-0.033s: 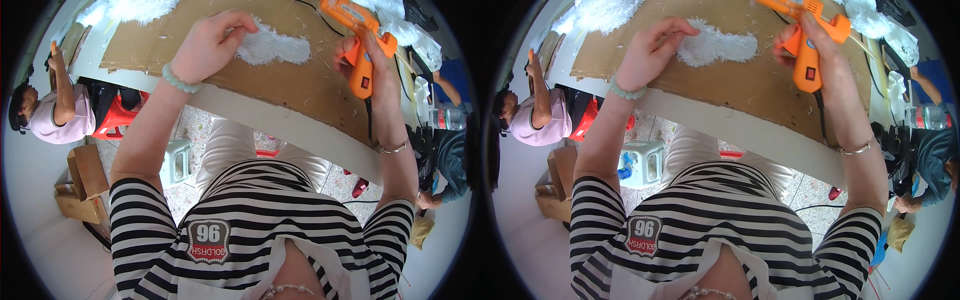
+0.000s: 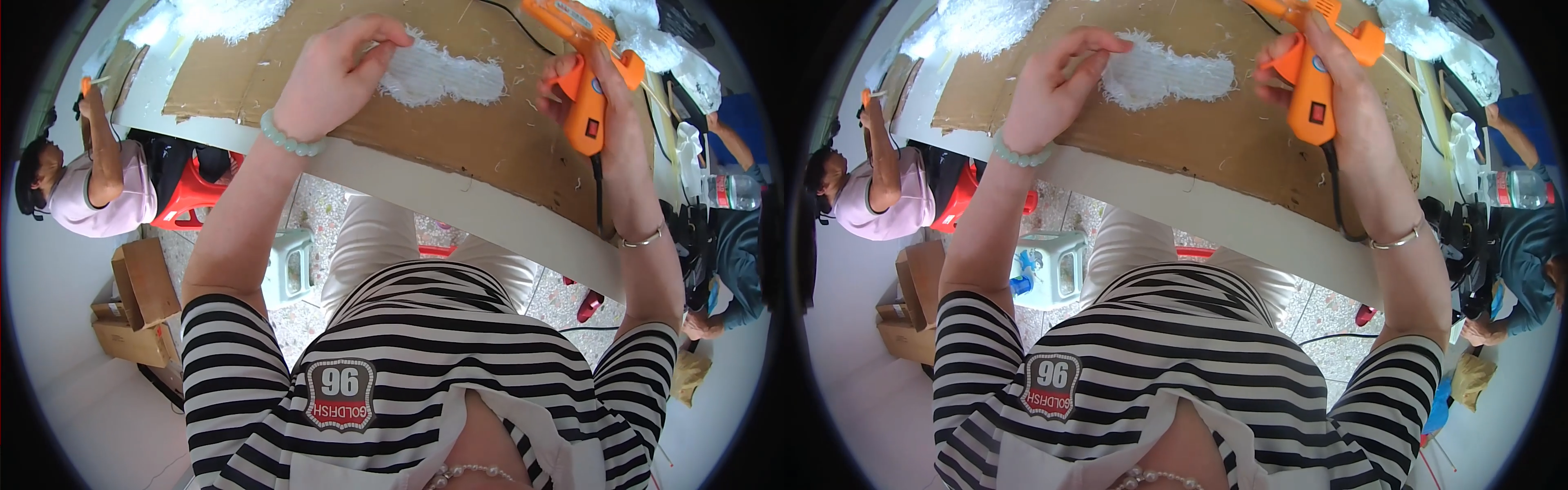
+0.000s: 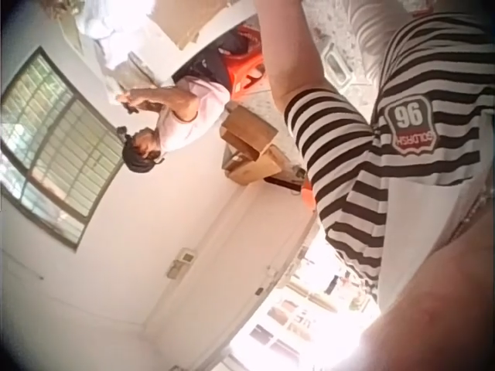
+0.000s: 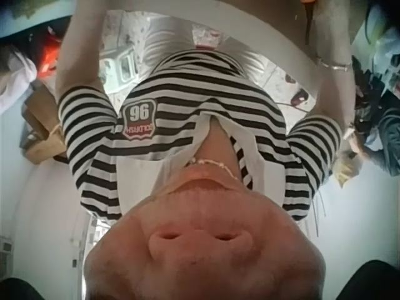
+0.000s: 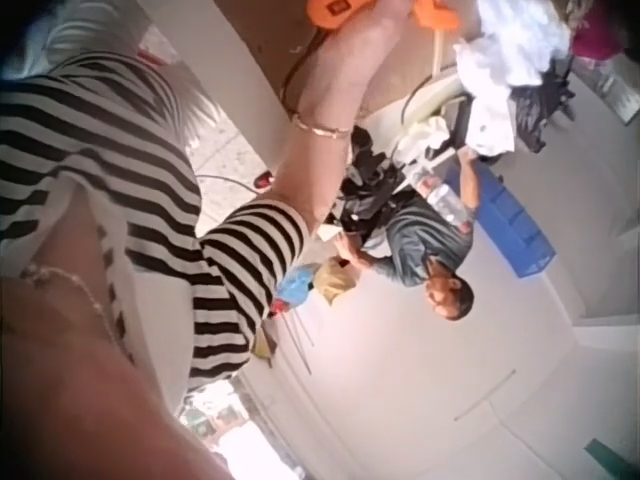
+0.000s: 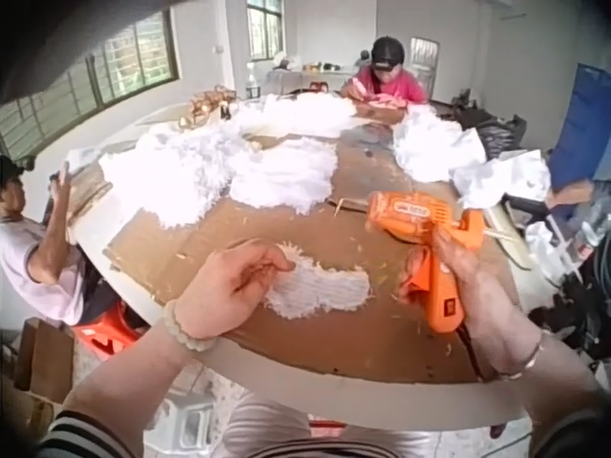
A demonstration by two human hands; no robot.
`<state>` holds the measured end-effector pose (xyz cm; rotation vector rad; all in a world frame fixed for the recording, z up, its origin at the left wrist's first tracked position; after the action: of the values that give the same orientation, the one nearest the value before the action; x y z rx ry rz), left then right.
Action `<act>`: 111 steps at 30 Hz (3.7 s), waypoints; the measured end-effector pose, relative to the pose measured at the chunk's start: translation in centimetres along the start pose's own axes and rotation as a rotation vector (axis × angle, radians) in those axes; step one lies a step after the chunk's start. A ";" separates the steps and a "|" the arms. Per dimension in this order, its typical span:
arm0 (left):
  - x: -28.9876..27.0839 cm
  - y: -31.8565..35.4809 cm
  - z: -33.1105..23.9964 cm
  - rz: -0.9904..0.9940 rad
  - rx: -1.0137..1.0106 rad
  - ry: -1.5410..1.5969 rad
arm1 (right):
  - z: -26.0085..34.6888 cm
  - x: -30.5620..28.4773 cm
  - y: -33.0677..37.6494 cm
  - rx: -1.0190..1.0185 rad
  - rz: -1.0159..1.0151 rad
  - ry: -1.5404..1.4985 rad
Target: Using a hot glue gun to attach synthetic stuffing material to cardboard.
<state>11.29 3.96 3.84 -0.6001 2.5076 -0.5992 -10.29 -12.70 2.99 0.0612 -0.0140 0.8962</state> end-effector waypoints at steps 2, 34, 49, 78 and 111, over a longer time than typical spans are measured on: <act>-1.1 0.6 -1.1 -0.103 0.048 -0.068 | -0.2 0.8 -0.8 -0.011 0.047 -0.125; 1.8 0.7 -4.3 -0.113 0.250 -0.633 | -3.6 3.9 -4.2 -0.013 -0.022 -0.277; 3.9 -1.2 -2.8 0.025 0.303 -0.731 | -3.6 3.9 -4.0 -0.012 -0.027 -0.253; 0.4 0.3 -3.1 -0.126 0.215 -0.656 | -3.1 4.2 -3.9 -0.053 0.050 -0.240; 0.3 -0.7 -0.1 -0.030 -0.002 -0.338 | -2.5 4.1 -3.4 -0.085 0.059 0.005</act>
<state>11.17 3.30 4.17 -0.6796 2.1866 -0.4628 -5.09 -11.45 0.52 -0.0208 -0.0499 0.9541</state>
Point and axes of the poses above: each hand's wrist, its own y-axis away from the middle knuckle, its own x-axis out of the palm, z = x × y, the point moved 7 cm from there along -y, towards the middle knuckle, and after that the axes turned 11 degrees about y, right-handed, at the moved point
